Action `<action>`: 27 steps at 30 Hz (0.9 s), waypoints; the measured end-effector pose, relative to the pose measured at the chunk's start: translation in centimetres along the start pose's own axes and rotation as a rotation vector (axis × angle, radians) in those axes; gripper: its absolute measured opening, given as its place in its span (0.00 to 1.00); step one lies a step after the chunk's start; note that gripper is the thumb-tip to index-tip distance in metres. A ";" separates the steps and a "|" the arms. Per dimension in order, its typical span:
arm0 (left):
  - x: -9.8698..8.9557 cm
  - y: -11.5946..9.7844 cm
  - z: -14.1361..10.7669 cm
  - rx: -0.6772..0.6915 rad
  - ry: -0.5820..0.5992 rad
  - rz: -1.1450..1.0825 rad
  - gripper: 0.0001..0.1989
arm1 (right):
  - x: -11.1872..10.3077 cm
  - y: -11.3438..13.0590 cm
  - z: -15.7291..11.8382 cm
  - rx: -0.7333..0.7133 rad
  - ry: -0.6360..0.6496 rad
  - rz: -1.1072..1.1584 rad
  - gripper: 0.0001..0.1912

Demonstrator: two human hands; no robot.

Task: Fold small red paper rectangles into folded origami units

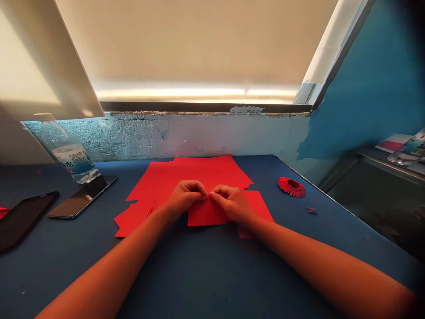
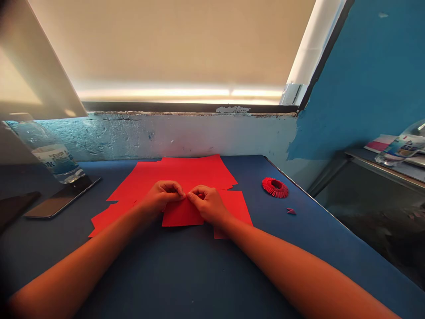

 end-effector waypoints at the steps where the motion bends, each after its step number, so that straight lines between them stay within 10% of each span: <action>1: 0.0 0.0 -0.1 -0.003 0.002 -0.001 0.04 | 0.0 0.0 0.0 0.002 0.002 0.003 0.11; 15: -0.8 0.5 -0.5 -0.173 0.134 0.117 0.18 | -0.2 -0.2 -0.1 0.095 -0.002 -0.038 0.14; 27: 0.1 -0.5 -0.7 0.001 0.156 0.362 0.17 | 0.0 -0.4 -0.1 0.028 0.047 -0.120 0.13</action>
Point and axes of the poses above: each hand's wrist, its own z-axis towards the middle knuckle, its own x-axis out of the palm, y = z × x, the point moved 3 cm from there along z, towards the middle knuckle, and after that the axes turned 8 degrees about -x, right-handed, at the moved point
